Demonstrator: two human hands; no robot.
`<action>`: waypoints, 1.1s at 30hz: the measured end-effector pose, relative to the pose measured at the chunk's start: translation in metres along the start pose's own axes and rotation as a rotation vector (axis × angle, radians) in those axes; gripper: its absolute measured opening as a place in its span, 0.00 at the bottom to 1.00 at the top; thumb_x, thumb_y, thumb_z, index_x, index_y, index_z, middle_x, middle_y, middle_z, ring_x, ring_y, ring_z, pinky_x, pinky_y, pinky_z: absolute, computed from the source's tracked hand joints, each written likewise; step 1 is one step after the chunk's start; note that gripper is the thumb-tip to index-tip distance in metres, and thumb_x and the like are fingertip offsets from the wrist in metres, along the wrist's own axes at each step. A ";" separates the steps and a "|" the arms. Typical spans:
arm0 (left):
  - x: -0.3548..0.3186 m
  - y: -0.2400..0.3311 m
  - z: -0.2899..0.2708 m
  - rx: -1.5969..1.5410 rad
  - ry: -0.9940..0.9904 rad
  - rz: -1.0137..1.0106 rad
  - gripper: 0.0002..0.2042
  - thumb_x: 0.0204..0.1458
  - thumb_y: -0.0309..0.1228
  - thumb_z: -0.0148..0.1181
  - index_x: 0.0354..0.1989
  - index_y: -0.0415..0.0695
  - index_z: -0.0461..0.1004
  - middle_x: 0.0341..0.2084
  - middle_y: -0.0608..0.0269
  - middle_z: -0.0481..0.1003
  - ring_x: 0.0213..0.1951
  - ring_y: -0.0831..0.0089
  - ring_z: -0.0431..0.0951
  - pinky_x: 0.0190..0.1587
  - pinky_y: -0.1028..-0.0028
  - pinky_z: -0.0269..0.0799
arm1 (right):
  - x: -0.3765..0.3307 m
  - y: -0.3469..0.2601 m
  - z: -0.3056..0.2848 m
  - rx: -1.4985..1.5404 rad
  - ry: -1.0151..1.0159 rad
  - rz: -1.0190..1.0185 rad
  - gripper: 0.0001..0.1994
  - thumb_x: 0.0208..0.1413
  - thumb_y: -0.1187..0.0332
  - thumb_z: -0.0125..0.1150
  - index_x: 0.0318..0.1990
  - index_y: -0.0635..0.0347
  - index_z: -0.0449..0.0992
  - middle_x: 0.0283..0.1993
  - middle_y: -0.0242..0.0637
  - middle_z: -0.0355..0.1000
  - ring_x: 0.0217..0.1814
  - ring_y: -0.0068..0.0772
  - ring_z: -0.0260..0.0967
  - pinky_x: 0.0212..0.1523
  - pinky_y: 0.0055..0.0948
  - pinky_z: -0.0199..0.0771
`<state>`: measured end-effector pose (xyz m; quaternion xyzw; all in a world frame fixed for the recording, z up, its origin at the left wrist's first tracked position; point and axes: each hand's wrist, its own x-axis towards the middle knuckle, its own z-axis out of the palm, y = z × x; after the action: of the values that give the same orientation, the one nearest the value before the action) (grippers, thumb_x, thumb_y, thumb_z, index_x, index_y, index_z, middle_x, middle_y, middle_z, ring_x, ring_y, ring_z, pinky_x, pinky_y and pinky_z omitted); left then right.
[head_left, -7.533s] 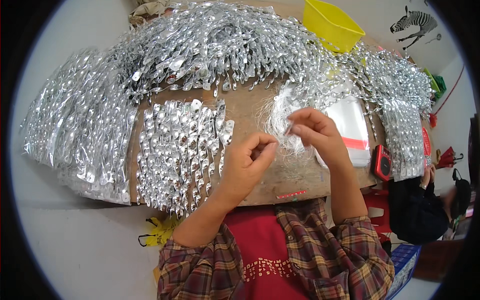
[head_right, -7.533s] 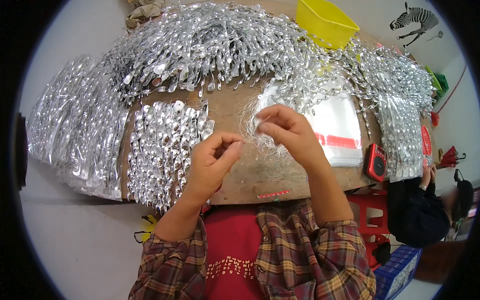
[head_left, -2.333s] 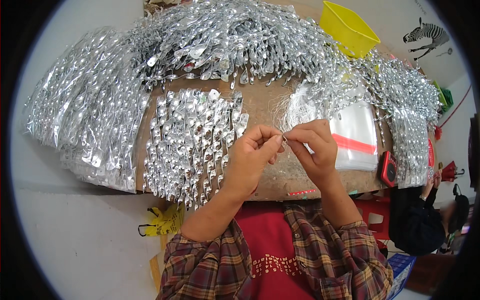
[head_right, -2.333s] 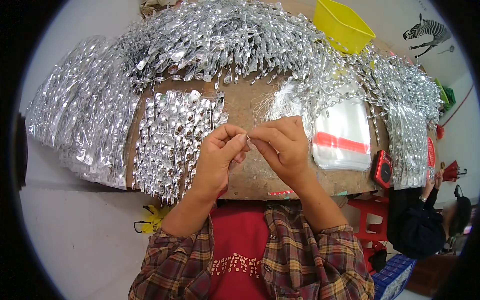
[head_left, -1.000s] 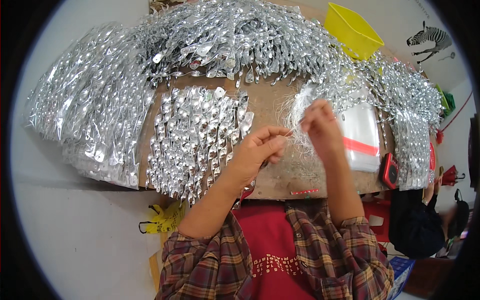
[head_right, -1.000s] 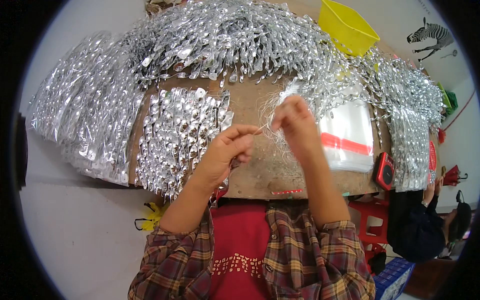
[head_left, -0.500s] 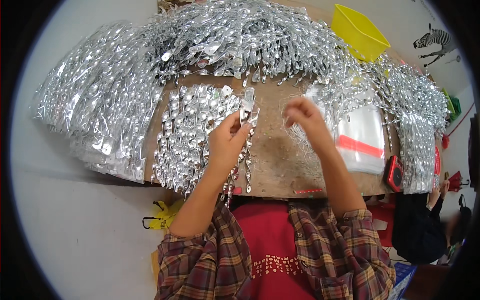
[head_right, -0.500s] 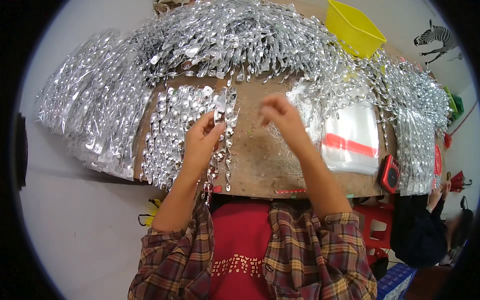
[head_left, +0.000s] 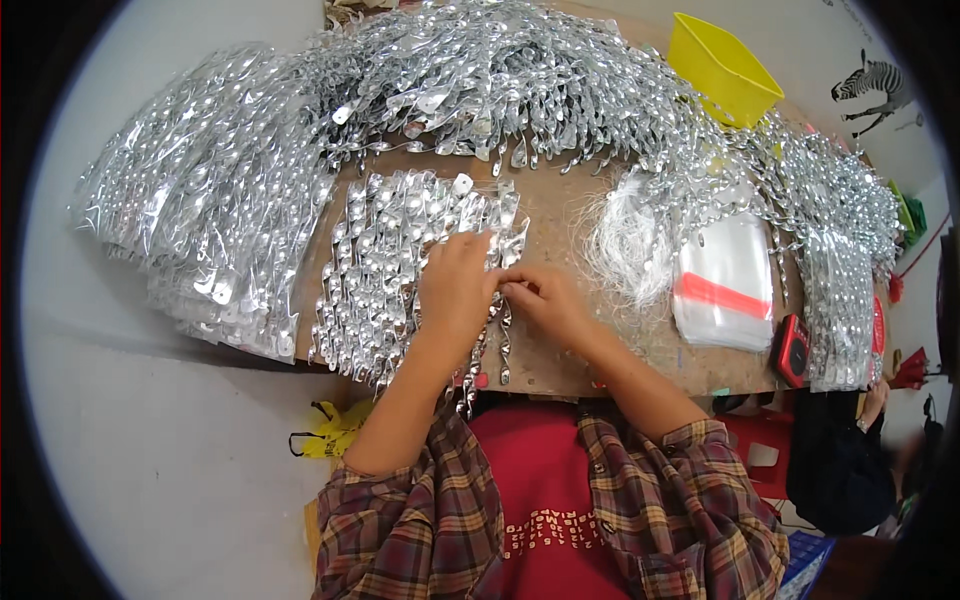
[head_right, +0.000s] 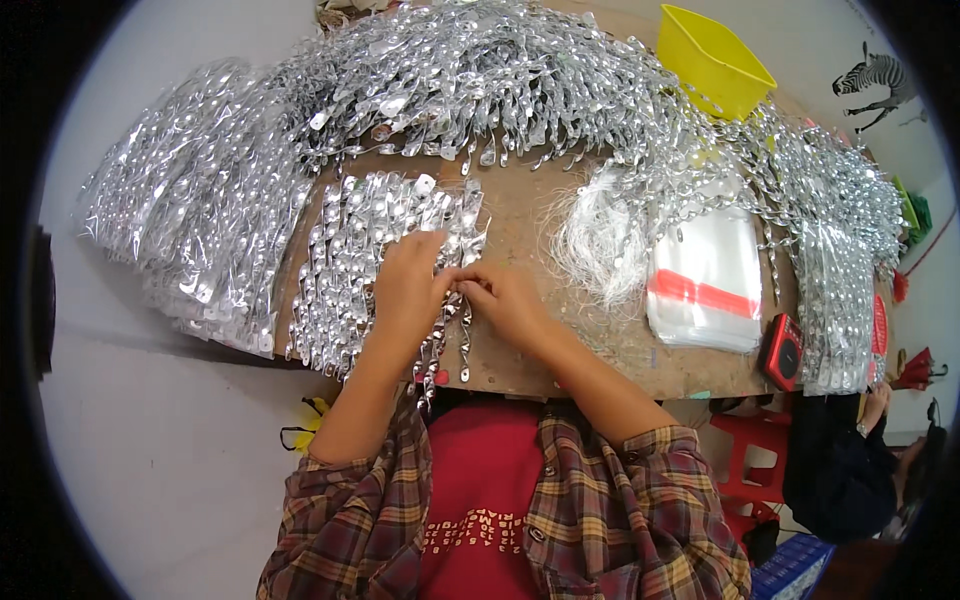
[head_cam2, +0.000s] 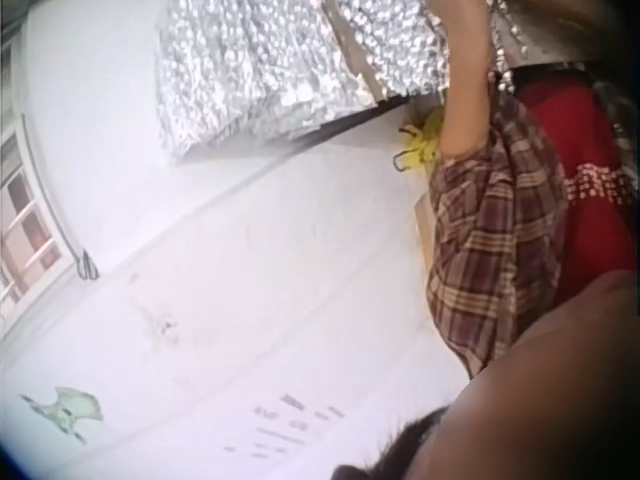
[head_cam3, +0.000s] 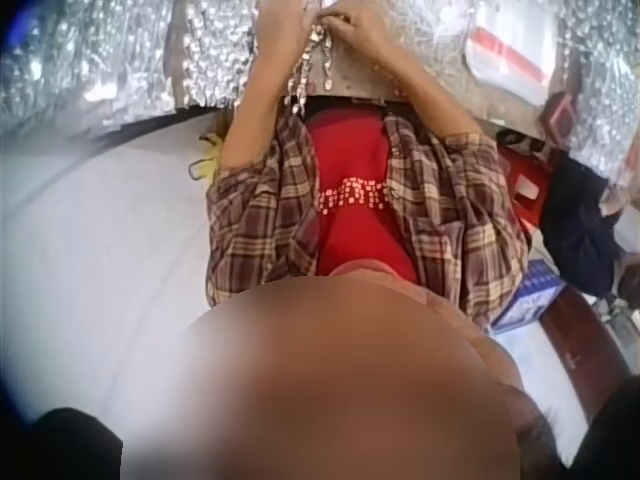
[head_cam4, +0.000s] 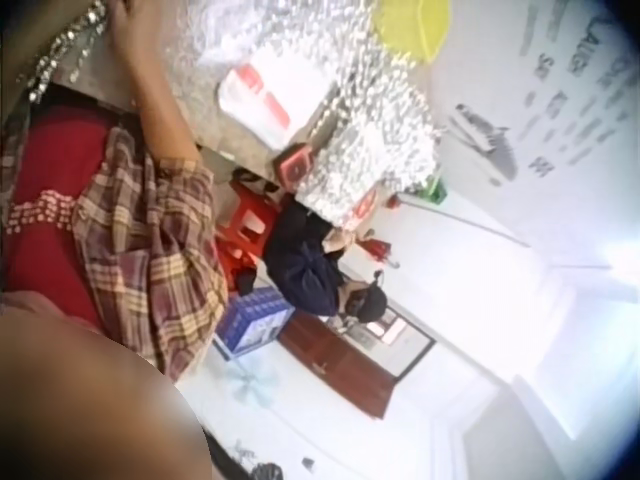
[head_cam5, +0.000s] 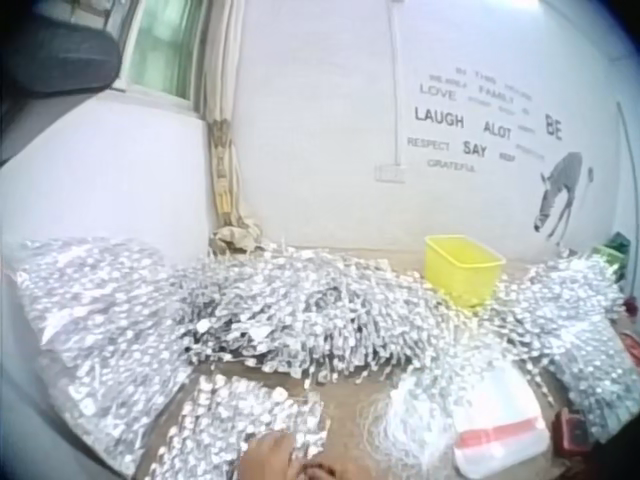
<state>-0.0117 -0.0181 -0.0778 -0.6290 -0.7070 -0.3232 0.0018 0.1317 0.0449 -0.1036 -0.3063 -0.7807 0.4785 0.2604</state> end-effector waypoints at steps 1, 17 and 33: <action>-0.005 0.003 -0.003 -0.012 0.007 0.060 0.21 0.40 0.28 0.61 0.47 0.42 0.69 0.40 0.55 0.70 0.44 0.56 0.68 0.45 0.64 0.65 | 0.001 0.004 0.000 0.001 0.000 -0.003 0.09 0.50 0.70 0.55 0.39 0.59 0.75 0.31 0.40 0.74 0.32 0.32 0.71 0.34 0.29 0.68; -0.062 0.000 -0.016 0.055 -0.105 0.150 0.18 0.43 0.34 0.60 0.45 0.45 0.70 0.41 0.61 0.70 0.45 0.61 0.68 0.49 0.62 0.59 | 0.012 0.028 -0.005 0.233 0.089 0.069 0.04 0.51 0.73 0.53 0.34 0.60 0.67 0.28 0.25 0.64 0.27 0.14 0.60 0.27 0.16 0.62; -0.057 -0.003 -0.001 0.109 -0.048 0.064 0.22 0.41 0.27 0.60 0.48 0.44 0.67 0.42 0.59 0.69 0.41 0.61 0.69 0.43 0.64 0.63 | 0.024 0.028 -0.004 0.050 0.250 -0.015 0.11 0.50 0.73 0.56 0.42 0.61 0.72 0.32 0.32 0.69 0.32 0.21 0.65 0.35 0.21 0.65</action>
<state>-0.0030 -0.0691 -0.1021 -0.6578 -0.7031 -0.2687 0.0293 0.1246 0.0745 -0.1245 -0.3510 -0.7322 0.4540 0.3667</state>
